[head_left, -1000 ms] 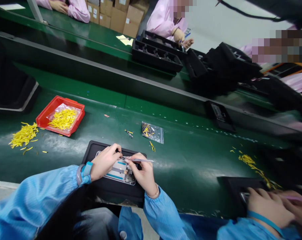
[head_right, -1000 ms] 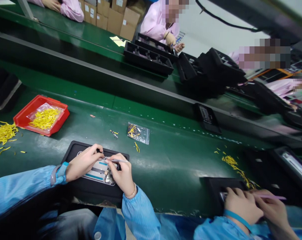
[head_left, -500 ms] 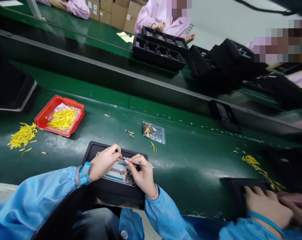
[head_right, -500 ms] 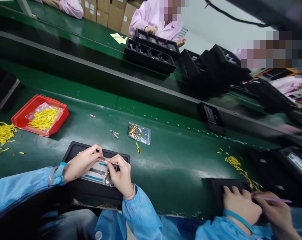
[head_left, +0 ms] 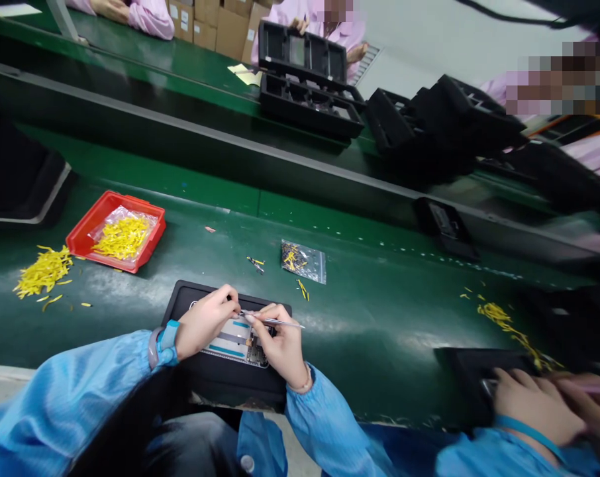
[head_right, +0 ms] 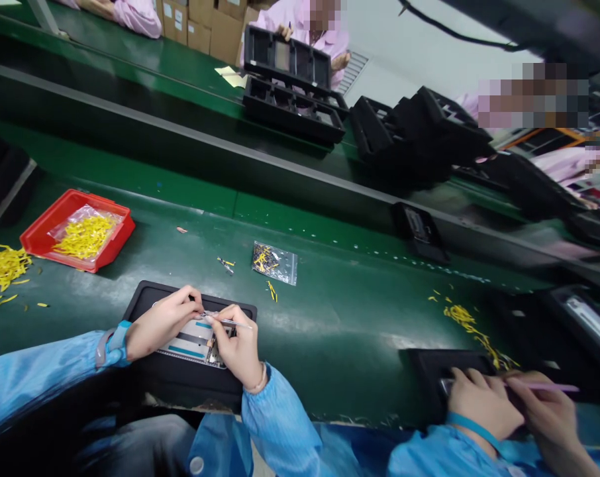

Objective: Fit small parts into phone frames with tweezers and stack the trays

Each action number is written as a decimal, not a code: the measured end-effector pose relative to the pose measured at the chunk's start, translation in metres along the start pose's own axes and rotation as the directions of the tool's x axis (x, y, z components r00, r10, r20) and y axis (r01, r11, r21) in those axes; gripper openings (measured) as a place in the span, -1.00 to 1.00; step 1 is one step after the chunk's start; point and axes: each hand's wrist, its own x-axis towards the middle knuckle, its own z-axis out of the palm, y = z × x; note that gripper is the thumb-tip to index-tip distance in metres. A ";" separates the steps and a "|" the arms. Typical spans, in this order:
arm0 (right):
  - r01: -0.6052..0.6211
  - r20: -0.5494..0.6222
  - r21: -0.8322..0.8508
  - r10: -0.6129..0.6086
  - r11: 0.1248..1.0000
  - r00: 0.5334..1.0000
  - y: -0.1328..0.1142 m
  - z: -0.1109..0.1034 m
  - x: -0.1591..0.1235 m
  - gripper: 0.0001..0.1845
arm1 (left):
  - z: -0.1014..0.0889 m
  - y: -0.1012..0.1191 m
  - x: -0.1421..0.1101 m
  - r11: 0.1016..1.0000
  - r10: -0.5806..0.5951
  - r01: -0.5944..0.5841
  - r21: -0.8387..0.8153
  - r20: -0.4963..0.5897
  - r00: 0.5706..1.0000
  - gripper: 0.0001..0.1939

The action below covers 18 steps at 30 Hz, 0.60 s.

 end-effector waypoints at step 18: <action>0.000 -0.008 0.035 0.000 0.999 1.000 0.001 0.003 0.004 -0.82 | -0.003 -0.003 0.002 0.999 -0.038 0.038 0.003 0.074 0.997 -0.81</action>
